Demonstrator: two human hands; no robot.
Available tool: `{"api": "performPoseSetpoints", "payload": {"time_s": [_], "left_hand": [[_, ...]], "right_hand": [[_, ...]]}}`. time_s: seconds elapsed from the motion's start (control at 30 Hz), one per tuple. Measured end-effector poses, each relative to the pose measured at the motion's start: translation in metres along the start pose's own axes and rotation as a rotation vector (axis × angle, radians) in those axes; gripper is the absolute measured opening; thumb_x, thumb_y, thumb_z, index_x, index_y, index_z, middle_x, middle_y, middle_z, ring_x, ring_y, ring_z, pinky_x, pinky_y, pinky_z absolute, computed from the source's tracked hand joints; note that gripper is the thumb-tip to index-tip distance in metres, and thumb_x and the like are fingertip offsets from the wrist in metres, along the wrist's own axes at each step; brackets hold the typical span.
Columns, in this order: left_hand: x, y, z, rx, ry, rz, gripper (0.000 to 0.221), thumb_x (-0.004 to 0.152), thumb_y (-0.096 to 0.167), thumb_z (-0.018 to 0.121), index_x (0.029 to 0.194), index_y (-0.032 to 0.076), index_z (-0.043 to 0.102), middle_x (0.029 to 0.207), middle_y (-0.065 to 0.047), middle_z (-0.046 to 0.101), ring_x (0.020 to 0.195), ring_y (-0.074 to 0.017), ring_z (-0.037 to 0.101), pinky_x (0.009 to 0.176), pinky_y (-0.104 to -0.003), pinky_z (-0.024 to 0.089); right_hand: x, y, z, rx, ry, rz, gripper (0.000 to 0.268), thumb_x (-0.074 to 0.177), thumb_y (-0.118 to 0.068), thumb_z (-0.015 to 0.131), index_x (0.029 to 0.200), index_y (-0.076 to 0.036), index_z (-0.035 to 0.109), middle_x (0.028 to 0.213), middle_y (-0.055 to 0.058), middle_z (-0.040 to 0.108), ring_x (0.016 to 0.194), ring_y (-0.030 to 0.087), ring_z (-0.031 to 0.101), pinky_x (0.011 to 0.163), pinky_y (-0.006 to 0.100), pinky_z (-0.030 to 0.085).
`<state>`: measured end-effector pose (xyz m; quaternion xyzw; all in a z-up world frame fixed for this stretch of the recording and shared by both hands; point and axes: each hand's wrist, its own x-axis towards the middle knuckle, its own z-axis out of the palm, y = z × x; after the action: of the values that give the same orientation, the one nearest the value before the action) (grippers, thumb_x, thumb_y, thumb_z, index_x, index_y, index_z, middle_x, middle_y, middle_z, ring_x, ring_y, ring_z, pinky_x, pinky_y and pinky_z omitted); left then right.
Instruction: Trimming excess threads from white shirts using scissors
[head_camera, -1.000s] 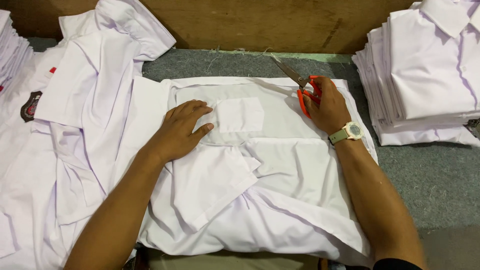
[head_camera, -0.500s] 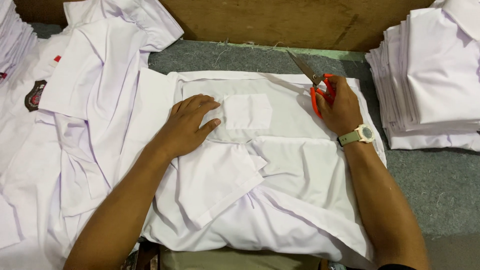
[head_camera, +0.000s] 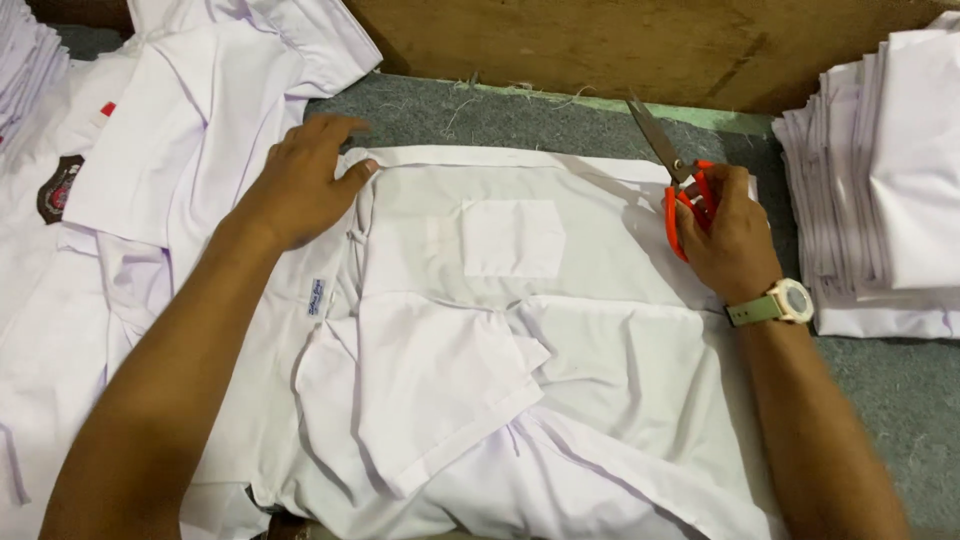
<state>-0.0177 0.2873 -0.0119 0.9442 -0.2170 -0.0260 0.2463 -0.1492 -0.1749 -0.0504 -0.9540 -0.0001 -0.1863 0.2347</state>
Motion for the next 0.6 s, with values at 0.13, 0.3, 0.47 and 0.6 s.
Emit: {"api": "performPoseSetpoints", "payload": {"time_s": [0.13,0.3,0.47,0.6], "left_hand": [[0.013,-0.034,0.028,0.154,0.103,0.128,0.049,0.103,0.047,0.049,0.139,0.014,0.056,0.138,-0.009,0.056,0.129,-0.0359,0.046,0.099,-0.055,0.035],[0.01,-0.028,0.028,0.169,0.126,0.128,0.047,0.104,0.041,0.051,0.143,0.013,0.053,0.142,-0.01,0.054,0.133,-0.0343,0.043,0.101,-0.054,0.035],[0.001,-0.003,0.028,0.144,0.317,0.382,0.041,0.103,0.015,0.053,0.143,0.006,0.055,0.144,-0.015,0.057,0.137,-0.0361,0.049,0.112,-0.051,0.034],[-0.022,0.03,0.052,0.112,0.072,0.592,0.054,0.102,0.032,0.061,0.147,0.004,0.053,0.158,-0.02,0.047,0.149,-0.0399,0.037,0.119,-0.059,0.03]], "right_hand": [[0.003,0.006,0.003,-0.097,-0.108,0.057,0.049,0.097,-0.019,0.066,0.137,0.0,0.044,0.119,0.028,0.066,0.099,0.051,0.065,0.08,0.058,0.047],[0.002,-0.005,0.008,0.003,-0.09,0.066,0.05,0.096,-0.016,0.067,0.138,0.001,0.048,0.127,0.025,0.067,0.114,0.04,0.065,0.097,0.049,0.048],[0.0,0.008,0.011,-0.049,-0.066,0.024,0.052,0.096,-0.019,0.072,0.138,0.004,0.051,0.124,0.024,0.069,0.112,0.038,0.067,0.094,0.048,0.051],[-0.004,0.013,0.012,-0.057,-0.068,0.089,0.053,0.096,-0.015,0.072,0.14,0.005,0.052,0.127,0.025,0.068,0.113,0.039,0.066,0.094,0.048,0.05]]}}
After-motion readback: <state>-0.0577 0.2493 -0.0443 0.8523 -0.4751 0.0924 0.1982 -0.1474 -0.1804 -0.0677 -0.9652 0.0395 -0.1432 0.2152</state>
